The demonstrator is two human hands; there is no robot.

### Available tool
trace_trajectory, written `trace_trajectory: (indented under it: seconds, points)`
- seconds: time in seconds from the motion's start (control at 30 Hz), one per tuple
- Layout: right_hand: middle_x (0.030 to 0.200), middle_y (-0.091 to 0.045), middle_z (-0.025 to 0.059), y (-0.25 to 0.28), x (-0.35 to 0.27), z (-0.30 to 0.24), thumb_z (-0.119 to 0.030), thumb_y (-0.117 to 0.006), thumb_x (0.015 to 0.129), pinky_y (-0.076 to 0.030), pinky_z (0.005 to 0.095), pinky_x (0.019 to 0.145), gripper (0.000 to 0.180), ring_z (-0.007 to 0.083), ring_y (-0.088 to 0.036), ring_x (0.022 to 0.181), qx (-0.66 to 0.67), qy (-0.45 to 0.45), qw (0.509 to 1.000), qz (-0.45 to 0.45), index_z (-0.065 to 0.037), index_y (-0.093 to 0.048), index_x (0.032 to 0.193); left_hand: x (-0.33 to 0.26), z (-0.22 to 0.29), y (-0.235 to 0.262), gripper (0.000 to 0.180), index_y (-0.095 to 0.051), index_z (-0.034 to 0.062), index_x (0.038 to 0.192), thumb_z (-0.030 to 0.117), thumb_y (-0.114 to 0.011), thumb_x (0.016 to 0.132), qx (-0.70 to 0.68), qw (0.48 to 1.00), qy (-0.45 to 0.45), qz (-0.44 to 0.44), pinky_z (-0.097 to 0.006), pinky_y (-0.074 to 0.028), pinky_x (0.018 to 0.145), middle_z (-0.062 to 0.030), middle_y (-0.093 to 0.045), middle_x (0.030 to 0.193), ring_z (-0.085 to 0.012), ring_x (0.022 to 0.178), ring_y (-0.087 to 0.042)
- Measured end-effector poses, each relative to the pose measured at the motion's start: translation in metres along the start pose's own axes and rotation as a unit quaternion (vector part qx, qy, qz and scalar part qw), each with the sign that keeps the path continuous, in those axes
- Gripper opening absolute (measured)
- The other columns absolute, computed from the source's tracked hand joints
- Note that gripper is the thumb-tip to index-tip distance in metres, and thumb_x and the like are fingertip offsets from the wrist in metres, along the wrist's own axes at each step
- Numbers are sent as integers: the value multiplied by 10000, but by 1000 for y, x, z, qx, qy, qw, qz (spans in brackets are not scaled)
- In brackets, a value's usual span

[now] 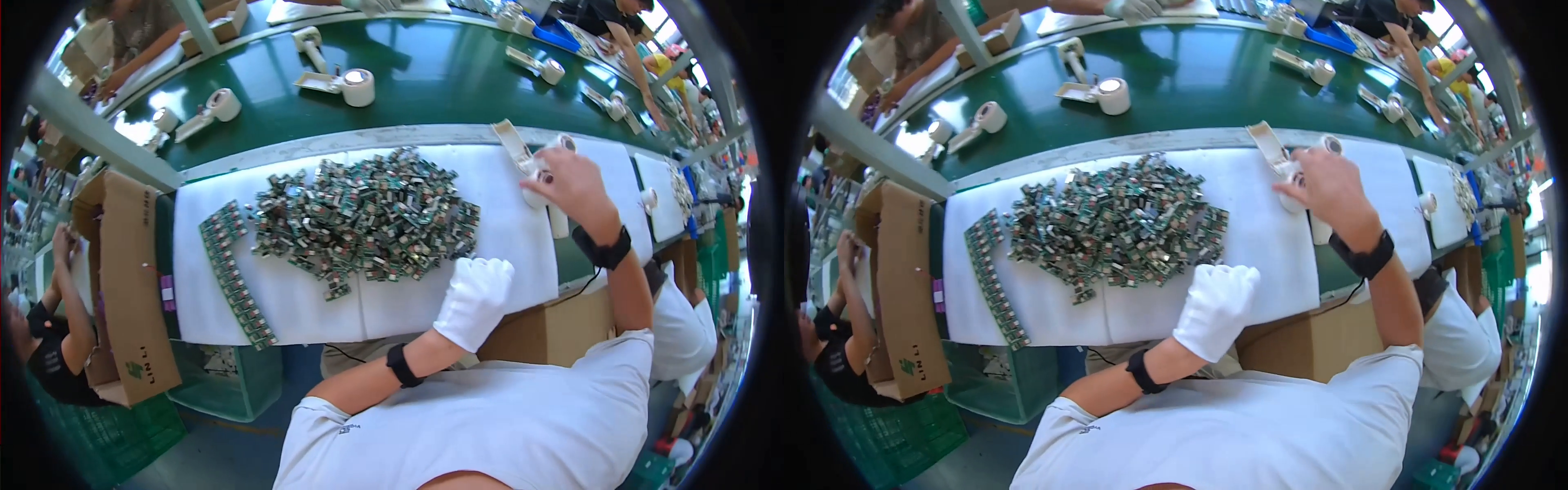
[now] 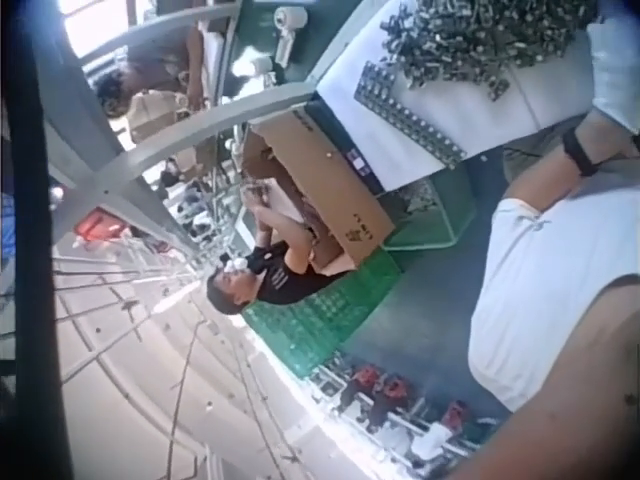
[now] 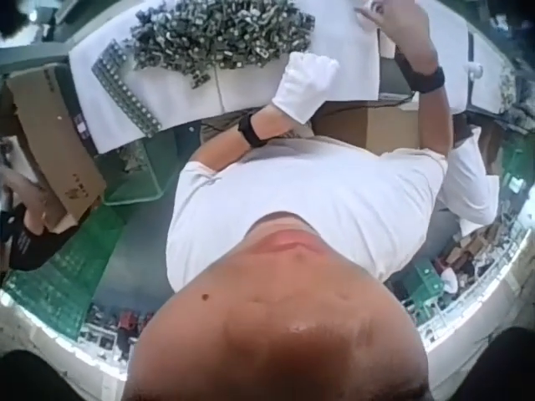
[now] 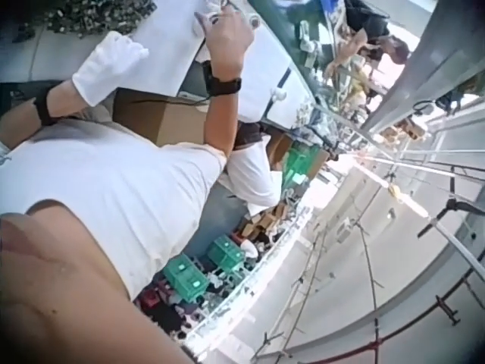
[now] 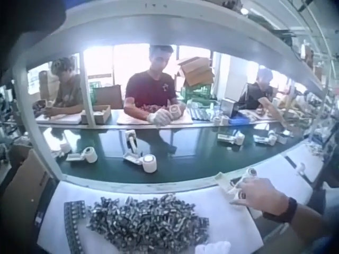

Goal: The person assembles a handheld fan by inserting a circuit board into the plastic housing and connecting a wire. After setting the fan aside, they pick up a strip of circuit boards and snap them apart into individual pieces.

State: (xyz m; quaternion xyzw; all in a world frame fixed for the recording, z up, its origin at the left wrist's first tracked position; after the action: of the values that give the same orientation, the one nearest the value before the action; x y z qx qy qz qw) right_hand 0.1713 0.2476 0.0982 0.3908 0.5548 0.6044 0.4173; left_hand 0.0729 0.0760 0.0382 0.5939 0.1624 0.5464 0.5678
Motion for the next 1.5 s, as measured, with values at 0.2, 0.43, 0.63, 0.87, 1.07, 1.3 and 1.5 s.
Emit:
trace_trajectory:
  seconds: [0.2,0.43,0.63,0.87,1.07,1.3,1.5]
  points:
    - [1128,-663,138,-8,-55,10,-152,-762,817,-521,364,858,345,289,-656,989,245,-35,969,18,-89,-636,1131,-11,-5,10,446,-623,61,1236,97,-597,792,12,997,-39,-65,-358,-419,754,-34,-590,882,-209,823,-559]
    - [1265,-626,101,2,-106,6,26,-750,718,-518,337,851,367,262,-641,977,335,57,940,18,-72,-651,1058,-21,-37,66,508,-658,107,1233,-21,-651,742,-258,963,5,-77,-360,-481,751,-91,-691,1030,-251,809,-648]
    - [1161,-659,76,4,-124,-42,23,-755,728,-519,346,798,306,248,-629,938,195,195,959,72,-83,-697,1010,-12,-47,54,356,-724,52,1111,-95,-714,787,-456,879,138,-32,-277,-528,779,-98,-718,1092,-178,878,-678]
    - [758,-637,47,-29,-136,-55,-73,-771,807,-509,341,608,254,202,-642,712,279,98,955,5,-122,-757,1056,-18,-40,16,342,-718,56,1107,-78,-740,793,-509,832,217,49,-279,-557,780,-99,-722,1010,-178,859,-705]
    - [742,-655,53,-41,-137,-50,-96,-788,809,-489,299,565,206,169,-614,615,347,125,924,103,-85,-760,1012,-30,-36,-5,373,-716,36,1149,-59,-774,794,-509,830,229,-24,-258,-538,801,-50,-710,1054,-99,899,-657]
    - [752,-676,72,-54,-138,-40,-94,-787,824,-477,275,540,140,156,-598,576,423,-47,896,128,-58,-761,957,-22,-40,-4,378,-712,65,1198,-19,-751,831,-490,829,259,-73,-264,-543,803,-66,-716,1046,-136,882,-680]
    - [741,-669,76,-41,-139,-50,-86,-773,838,-468,280,520,137,165,-588,557,354,29,912,204,-42,-742,964,-3,-50,14,401,-677,41,1265,-39,-702,873,-386,895,224,26,-263,-527,870,-74,-708,1147,-121,987,-665]
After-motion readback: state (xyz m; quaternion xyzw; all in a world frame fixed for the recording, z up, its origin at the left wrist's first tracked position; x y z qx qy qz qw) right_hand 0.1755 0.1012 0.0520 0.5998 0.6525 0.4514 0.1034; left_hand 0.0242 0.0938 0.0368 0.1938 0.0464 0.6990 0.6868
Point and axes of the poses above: each hand's wrist, its own x-axis towards the middle knuckle, its own y-axis out of the back of the hand, z = x × y, the point moved 9 cm from there along x, towards the middle knuckle
